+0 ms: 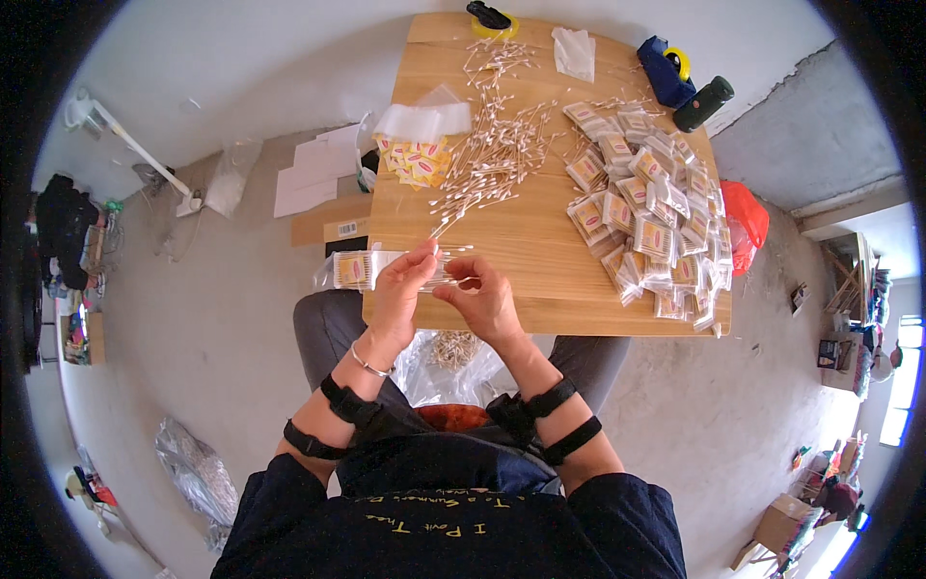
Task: Packing cotton swabs into small plastic bags and arranging them on a table.
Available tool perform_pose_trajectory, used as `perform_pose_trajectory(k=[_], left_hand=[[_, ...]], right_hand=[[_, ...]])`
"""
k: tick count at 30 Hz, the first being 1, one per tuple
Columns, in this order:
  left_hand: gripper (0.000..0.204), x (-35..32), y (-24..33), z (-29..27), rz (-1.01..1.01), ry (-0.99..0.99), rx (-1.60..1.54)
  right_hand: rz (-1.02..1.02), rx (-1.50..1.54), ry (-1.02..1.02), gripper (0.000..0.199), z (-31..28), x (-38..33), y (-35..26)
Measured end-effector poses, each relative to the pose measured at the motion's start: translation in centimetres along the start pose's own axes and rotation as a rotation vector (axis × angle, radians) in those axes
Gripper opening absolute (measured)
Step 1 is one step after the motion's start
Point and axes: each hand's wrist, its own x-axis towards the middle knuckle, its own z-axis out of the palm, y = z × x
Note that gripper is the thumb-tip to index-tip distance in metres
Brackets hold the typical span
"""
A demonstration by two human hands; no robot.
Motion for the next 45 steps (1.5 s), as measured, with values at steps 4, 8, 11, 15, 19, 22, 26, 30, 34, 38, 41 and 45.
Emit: perform_pose_trajectory(k=[4, 8, 11, 15, 19, 22, 26, 30, 34, 38, 41, 45], left_hand=[[0.027, -1.9, 0.9, 0.3, -0.193, -0.068, -0.261], [0.027, -2.9, 1.7, 0.2, -0.169, -0.171, -0.314], [0.024, -3.5, 2.8, 0.7, -0.049, -0.178, -0.214], [0.017, -3.8, 2.8, 0.1, -0.049, -0.197, -0.11], [0.019, -4.2, 2.8, -1.0, -0.11, -0.318, -0.228], [0.018, -4.8, 3.6, -0.6, -0.198, -0.354, -0.299], [0.016, -5.3, 3.8, -0.3, -0.238, -0.4, -0.382], [0.014, -4.0, -1.0, -4.2, -0.163, -0.303, -0.162], [0.028, -6.3, -1.7, -5.5, -0.286, -0.528, 1.005], [0.058, -7.5, -3.1, -5.6, -0.076, -0.372, 0.395], [0.045, -6.9, -1.5, -4.8, -0.112, -0.338, 0.148], [0.028, -5.9, -2.6, -6.5, -0.16, -0.371, 0.4]], right_hand=[[0.038, 0.408, -0.072, 0.02, 1.2, -0.8, -2.7], [0.033, 0.205, -0.052, 0.013, 0.9, -1.8, -4.4], [0.038, 0.208, -0.013, 0.011, 0.5, -2.7, -5.6], [0.035, 0.138, -0.053, 0.01, 0.1, -3.6, -6.5], [0.045, 0.325, -0.116, 0.007, 0.0, -4.4, -7.0], [0.072, 0.376, -0.217, 0.009, -0.7, -4.8, -6.7], [0.099, 0.478, -0.289, 0.014, -1.1, -5.1, -6.8], [0.162, 0.494, -0.292, 0.014, -1.6, -5.3, -6.5], [0.201, 0.348, -0.258, 0.012, -2.0, -5.2, -4.5], [0.233, 0.073, -0.364, 0.011, -2.2, -5.6, -1.7], [0.318, 0.118, -0.472, 0.014, -1.4, -6.0, -0.9], [0.3, 0.202, -0.444, 0.012, -0.2, -5.8, -0.7]])
